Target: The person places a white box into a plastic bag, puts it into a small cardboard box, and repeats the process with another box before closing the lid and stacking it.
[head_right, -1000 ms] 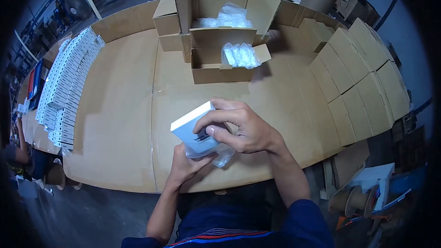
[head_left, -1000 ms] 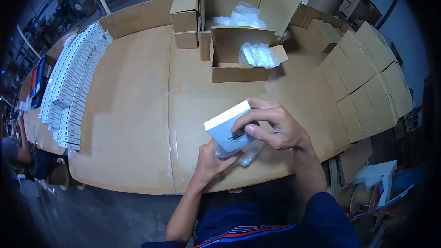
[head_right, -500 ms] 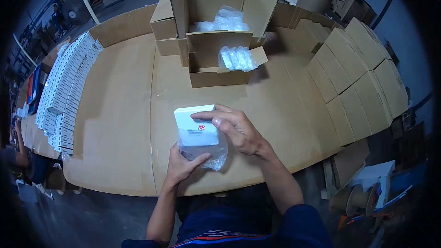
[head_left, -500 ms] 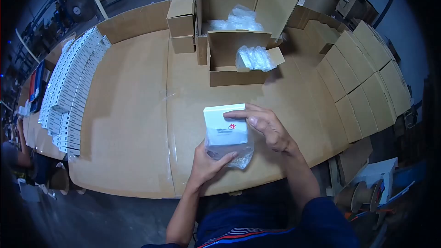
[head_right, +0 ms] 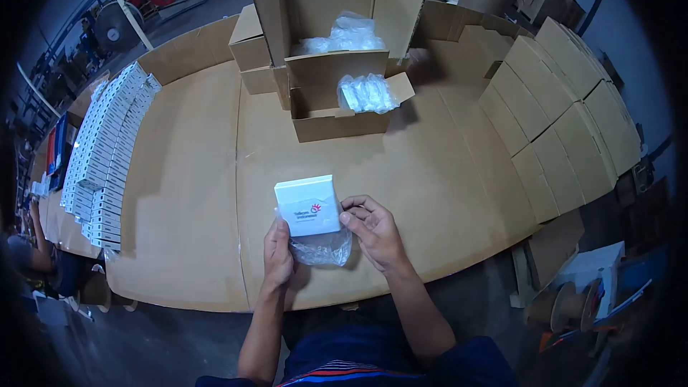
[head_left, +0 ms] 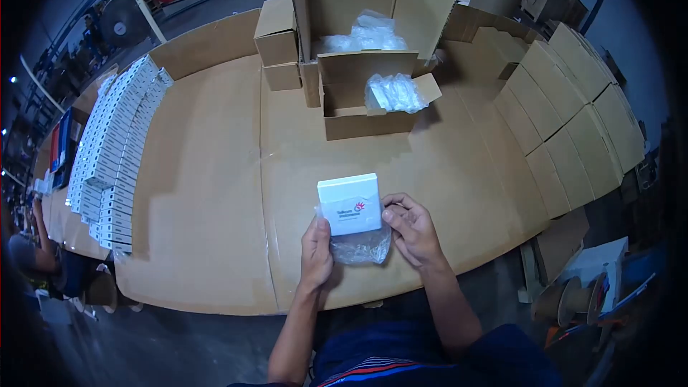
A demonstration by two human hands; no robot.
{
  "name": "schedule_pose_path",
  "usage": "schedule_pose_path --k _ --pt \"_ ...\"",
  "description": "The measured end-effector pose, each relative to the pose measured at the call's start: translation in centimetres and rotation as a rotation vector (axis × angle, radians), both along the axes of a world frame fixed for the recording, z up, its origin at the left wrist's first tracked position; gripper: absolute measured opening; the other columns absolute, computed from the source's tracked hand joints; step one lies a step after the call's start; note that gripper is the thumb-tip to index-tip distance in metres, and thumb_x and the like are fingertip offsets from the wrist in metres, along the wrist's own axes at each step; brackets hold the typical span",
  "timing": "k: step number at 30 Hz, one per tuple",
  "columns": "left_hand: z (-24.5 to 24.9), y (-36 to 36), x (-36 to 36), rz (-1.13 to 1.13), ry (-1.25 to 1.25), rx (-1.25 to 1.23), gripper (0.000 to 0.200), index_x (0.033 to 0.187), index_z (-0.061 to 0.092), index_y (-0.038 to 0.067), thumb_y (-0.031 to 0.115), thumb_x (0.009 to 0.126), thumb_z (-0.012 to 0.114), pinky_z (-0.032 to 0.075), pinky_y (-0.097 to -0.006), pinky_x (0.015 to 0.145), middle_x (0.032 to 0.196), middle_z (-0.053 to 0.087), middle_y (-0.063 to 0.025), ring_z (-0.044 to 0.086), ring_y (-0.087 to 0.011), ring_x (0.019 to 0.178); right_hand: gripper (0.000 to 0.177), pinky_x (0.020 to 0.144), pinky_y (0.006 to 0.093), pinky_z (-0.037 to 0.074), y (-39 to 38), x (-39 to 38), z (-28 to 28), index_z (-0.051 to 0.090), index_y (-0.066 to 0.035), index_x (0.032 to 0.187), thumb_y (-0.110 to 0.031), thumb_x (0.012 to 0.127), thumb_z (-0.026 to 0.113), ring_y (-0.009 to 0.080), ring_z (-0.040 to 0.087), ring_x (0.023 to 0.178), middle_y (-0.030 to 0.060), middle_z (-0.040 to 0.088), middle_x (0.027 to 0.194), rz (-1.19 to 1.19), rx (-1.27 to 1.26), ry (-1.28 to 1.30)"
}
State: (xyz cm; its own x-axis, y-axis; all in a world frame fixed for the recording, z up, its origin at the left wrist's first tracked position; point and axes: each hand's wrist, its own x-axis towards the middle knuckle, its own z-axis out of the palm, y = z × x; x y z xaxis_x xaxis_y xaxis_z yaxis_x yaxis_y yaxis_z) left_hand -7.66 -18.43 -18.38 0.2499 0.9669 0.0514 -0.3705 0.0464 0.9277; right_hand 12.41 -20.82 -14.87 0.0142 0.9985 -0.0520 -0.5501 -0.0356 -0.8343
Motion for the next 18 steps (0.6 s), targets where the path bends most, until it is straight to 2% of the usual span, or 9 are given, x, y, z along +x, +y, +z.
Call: schedule_pose_path --k 3,10,14,18 --pt "0.7 0.2 0.4 -0.002 0.052 0.035 0.054 0.141 0.051 -0.007 0.037 0.114 0.037 0.044 -0.0330 0.106 0.130 0.065 -0.0127 0.059 -0.0180 0.120 0.019 0.092 0.0259 0.052 -0.5 -0.4 -0.4 0.062 0.003 0.115 0.000 0.097 0.069 0.0112 0.065 0.099 0.0091 0.069 0.107 -0.085 0.009 -0.053" --pt "1.0 -0.1 0.3 0.008 0.115 0.030 0.057 0.141 0.053 -0.008 0.038 0.114 0.032 0.044 -0.0346 0.107 0.130 0.064 -0.0134 0.059 -0.0198 0.121 0.019 0.094 0.0265 0.052 -0.4 0.2 -0.6 0.063 0.003 0.115 -0.001 0.097 0.069 0.0125 0.065 0.102 0.0094 0.070 0.109 -0.085 0.035 -0.091" --pt "0.5 -0.1 0.1 0.008 0.169 0.068 0.058 0.147 0.048 -0.009 0.037 0.114 0.032 0.041 -0.0364 0.111 0.138 0.060 -0.0169 0.056 -0.0226 0.127 0.015 0.093 0.0268 0.051 -0.6 0.5 -0.4 0.064 0.002 0.113 0.000 0.099 0.066 0.0114 0.064 0.100 0.0078 0.070 0.107 -0.090 0.069 -0.161" --pt "2.9 0.1 0.7 0.084 0.275 0.168 0.059 0.153 0.041 -0.007 0.036 0.114 0.031 0.038 -0.0377 0.115 0.143 0.058 -0.0192 0.053 -0.0263 0.133 0.013 0.096 0.0257 0.050 -0.8 1.1 -0.9 0.064 0.003 0.113 -0.002 0.101 0.065 0.0100 0.063 0.103 0.0061 0.069 0.110 -0.077 0.110 -0.194"
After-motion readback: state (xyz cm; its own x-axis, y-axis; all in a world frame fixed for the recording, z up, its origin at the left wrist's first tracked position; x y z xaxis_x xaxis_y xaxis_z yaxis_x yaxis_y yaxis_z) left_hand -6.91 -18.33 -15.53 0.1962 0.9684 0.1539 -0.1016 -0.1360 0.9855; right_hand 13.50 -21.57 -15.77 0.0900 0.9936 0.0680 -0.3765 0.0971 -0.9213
